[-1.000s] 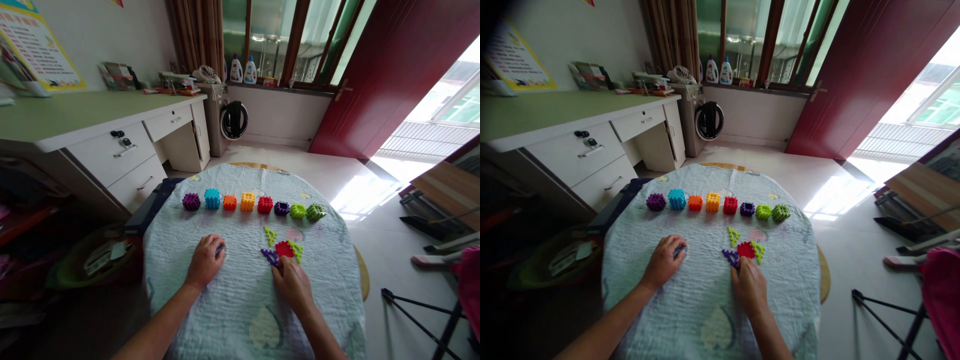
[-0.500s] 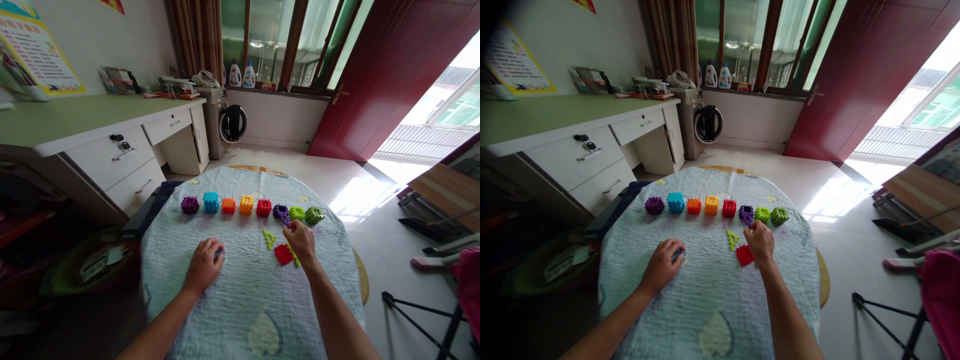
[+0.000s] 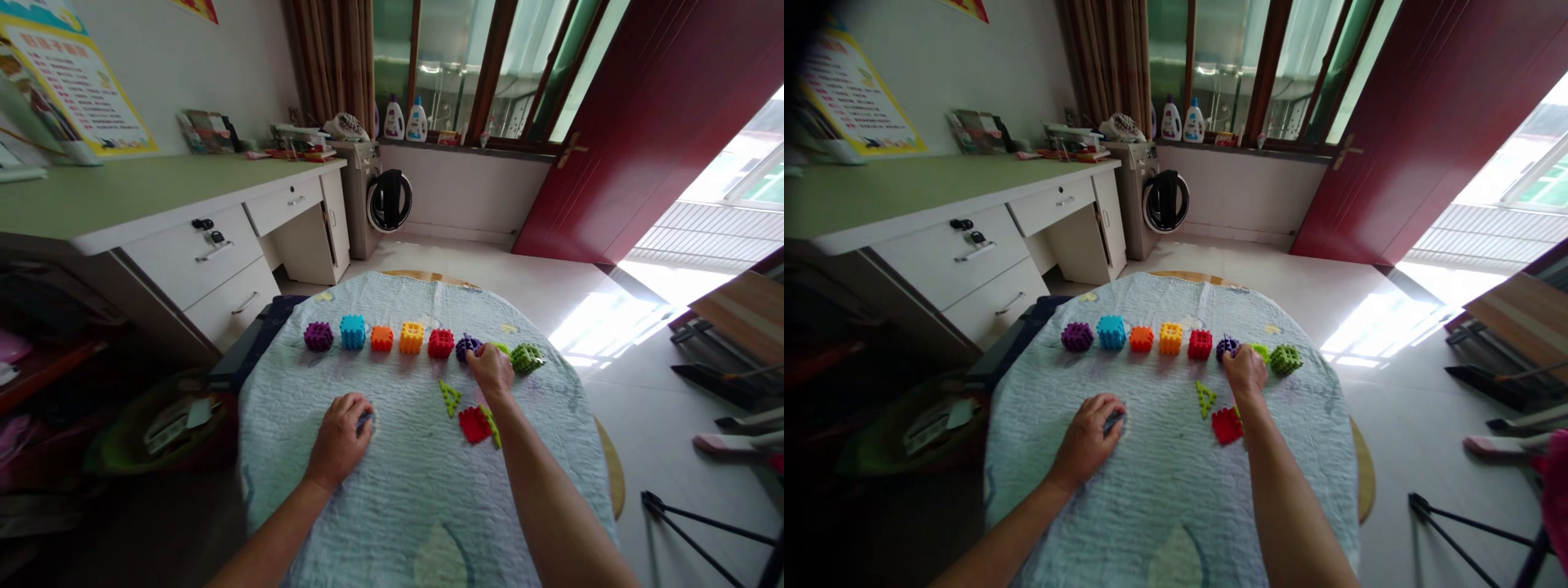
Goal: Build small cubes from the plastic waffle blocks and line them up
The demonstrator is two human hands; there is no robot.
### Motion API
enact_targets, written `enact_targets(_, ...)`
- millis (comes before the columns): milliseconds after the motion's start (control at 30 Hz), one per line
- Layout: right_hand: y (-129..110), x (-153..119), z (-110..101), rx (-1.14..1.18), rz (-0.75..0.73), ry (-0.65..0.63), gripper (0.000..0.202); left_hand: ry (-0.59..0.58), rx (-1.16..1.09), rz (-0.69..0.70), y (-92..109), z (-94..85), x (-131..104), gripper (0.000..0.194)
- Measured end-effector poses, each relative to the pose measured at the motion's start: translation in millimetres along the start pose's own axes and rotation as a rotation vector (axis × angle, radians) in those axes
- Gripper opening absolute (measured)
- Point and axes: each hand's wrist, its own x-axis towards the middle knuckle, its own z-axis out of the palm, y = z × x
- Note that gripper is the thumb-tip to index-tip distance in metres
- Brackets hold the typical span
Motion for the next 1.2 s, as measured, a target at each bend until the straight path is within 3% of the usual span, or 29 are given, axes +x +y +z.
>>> enact_targets(133, 12, -12, -3, 0.052, -0.027, 0.034, 0.033, 0.0, 0.003, 0.0, 0, 0.4, 1, 0.013)
enact_targets(267, 48, -37, -7, 0.205, -0.058, 0.085, 0.029, -0.007, 0.009, 0.009, -1, 0.4, 1, 0.012)
enact_targets(400, 85, -68, -5, 0.249, -0.096, 0.017, 0.026, -0.003, 0.016, 0.02, -1, 0.5, 0, 0.012)
enact_targets(500, 98, -86, 2, 0.269, -0.148, -0.033, 0.027, 0.003, 0.021, 0.028, -2, 1.1, 1, 0.013)
enact_targets(767, 97, -102, 15, 0.219, -0.175, 0.101, 0.019, -0.002, 0.03, 0.029, -2, 1.0, 1, 0.012)
enact_targets(900, 95, -105, 13, 0.242, -0.327, 0.078, 0.017, 0.002, 0.035, 0.028, -2, 0.7, 1, 0.012)
enact_targets(1000, 91, -108, 10, 0.206, -0.505, 0.053, 0.032, 0.004, 0.033, 0.029, -2, 1.3, 1, 0.012)
enact_targets(1200, 78, -117, 4, 0.089, -0.572, -0.035, 0.042, 0.009, 0.025, 0.032, -4, 2.2, 1, 0.011)
